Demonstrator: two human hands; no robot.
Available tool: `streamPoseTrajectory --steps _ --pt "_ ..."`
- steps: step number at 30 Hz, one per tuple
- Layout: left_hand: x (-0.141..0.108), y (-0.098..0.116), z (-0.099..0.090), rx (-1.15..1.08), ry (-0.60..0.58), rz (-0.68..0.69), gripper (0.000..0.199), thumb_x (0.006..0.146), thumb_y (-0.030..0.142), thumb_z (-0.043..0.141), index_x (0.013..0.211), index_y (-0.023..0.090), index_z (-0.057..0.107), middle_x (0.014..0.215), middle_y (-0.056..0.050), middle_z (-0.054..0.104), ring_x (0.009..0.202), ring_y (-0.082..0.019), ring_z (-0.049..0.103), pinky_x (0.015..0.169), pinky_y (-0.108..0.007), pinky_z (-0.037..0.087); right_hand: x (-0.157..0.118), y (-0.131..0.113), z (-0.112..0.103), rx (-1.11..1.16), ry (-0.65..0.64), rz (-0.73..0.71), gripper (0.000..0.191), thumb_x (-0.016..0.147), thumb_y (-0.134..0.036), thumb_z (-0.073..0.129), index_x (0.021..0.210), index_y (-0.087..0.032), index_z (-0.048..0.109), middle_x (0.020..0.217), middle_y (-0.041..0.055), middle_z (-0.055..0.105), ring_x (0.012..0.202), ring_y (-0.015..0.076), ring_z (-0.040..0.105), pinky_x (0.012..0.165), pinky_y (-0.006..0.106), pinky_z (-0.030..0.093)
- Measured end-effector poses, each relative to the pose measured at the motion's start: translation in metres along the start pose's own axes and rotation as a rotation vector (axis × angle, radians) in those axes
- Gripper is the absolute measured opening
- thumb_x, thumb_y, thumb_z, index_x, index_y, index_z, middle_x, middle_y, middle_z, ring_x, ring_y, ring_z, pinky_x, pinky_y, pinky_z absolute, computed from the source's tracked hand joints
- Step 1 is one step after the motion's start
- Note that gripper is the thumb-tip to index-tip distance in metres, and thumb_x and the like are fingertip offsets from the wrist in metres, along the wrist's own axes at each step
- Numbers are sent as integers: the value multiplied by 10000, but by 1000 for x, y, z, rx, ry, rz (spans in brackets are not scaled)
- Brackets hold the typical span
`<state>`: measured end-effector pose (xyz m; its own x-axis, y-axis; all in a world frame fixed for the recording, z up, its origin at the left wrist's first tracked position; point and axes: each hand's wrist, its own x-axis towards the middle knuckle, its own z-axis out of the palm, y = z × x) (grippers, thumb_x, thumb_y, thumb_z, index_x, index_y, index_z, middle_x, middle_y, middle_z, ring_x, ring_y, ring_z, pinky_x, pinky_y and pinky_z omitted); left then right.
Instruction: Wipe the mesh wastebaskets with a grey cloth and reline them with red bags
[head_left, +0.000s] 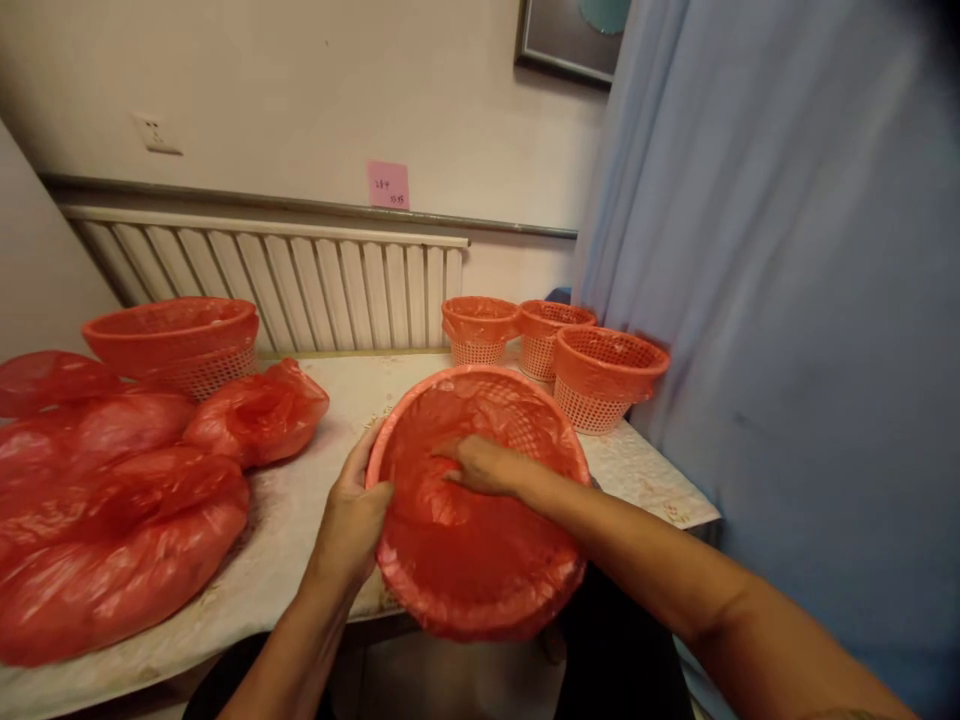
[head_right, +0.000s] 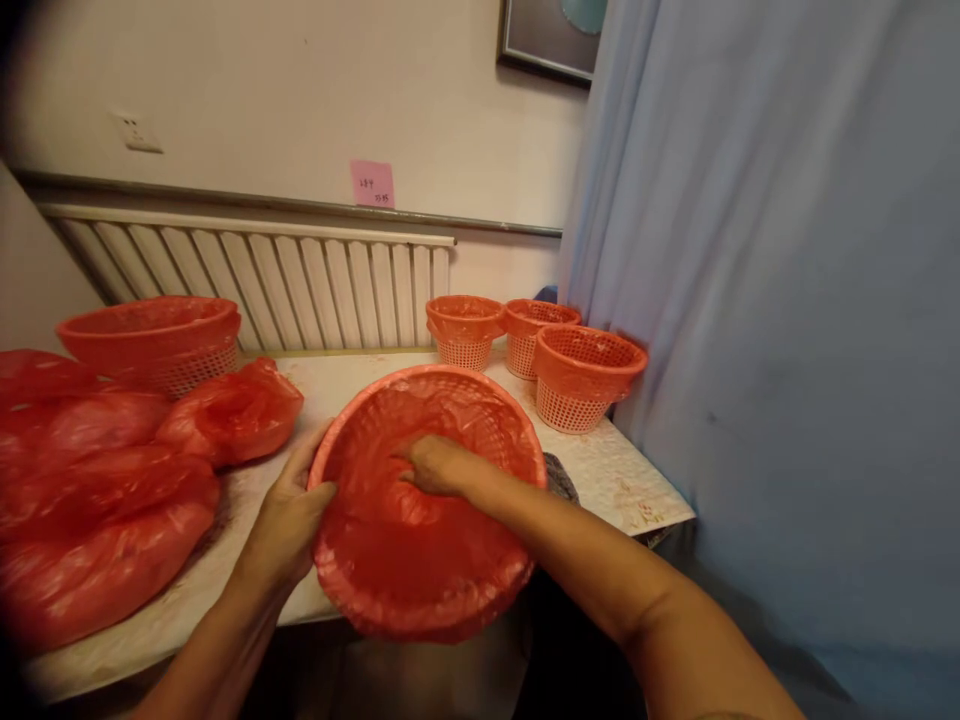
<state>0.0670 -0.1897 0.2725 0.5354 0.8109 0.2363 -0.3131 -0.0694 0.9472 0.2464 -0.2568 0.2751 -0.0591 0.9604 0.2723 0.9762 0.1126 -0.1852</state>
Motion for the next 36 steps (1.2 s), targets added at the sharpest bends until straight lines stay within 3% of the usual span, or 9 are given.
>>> streamPoseTrajectory --steps 5,12,15,18,19,21,24,28,36 --pt "38 -4 -14 -99 87 59 749 532 12 456 1247 217 549 1138 -41 671 1027 -221 648 863 -338 555 -39 -15 -38 177 138 -28 290 936 -232 509 1217 -192 571 1113 58 673 1005 158 626 878 280 462" --pt "83 -13 -30 56 194 66 480 535 88 486 992 145 621 806 -43 699 815 -225 682 753 -366 560 -58 -34 -1 -171 136 -116 416 921 -518 461 1114 -170 583 919 80 664 830 214 577 753 331 400" --pt "81 -7 -34 157 312 101 389 627 142 546 1013 146 598 939 -76 683 1012 -267 623 900 -438 494 -45 -29 7 -260 193 -58 366 924 -503 460 1010 -175 598 854 70 647 804 213 548 733 330 355" --pt "59 -3 -33 490 391 375 385 784 232 539 1166 179 535 1247 -105 570 1251 -263 447 1086 -456 312 -34 -23 6 -274 220 -38 313 924 -484 476 943 -192 587 833 49 636 793 202 534 718 319 327" --pt "50 -4 -32 666 319 513 346 846 252 486 1182 184 529 1272 -109 552 1246 -255 447 1089 -459 300 -31 -23 6 -281 227 -40 309 923 -484 478 928 -193 582 833 46 633 793 202 531 714 319 321" --pt "33 -9 -28 911 31 707 257 916 264 410 1114 202 562 1165 -84 607 1133 -228 520 1036 -439 353 -26 -22 7 -294 240 -43 306 932 -478 463 891 -194 570 825 41 627 788 201 525 708 321 312" --pt "19 -20 -21 1167 -291 791 201 948 294 415 925 203 593 857 -28 632 859 -198 547 927 -423 388 -22 -21 11 -299 255 -52 335 950 -482 411 852 -196 556 808 36 618 764 196 513 697 320 304" --pt "20 -29 -19 1318 -271 825 257 948 351 433 798 184 557 742 -21 572 751 -197 464 774 -380 369 -24 -6 11 -244 248 -128 431 940 -557 335 910 -198 572 817 45 608 768 203 497 720 331 330" --pt "33 -34 -22 1347 -279 851 251 944 355 434 795 179 533 749 -25 550 748 -202 436 757 -375 340 -35 66 -5 -90 331 -209 544 915 -608 280 1101 -180 560 982 95 588 947 232 491 937 425 357"
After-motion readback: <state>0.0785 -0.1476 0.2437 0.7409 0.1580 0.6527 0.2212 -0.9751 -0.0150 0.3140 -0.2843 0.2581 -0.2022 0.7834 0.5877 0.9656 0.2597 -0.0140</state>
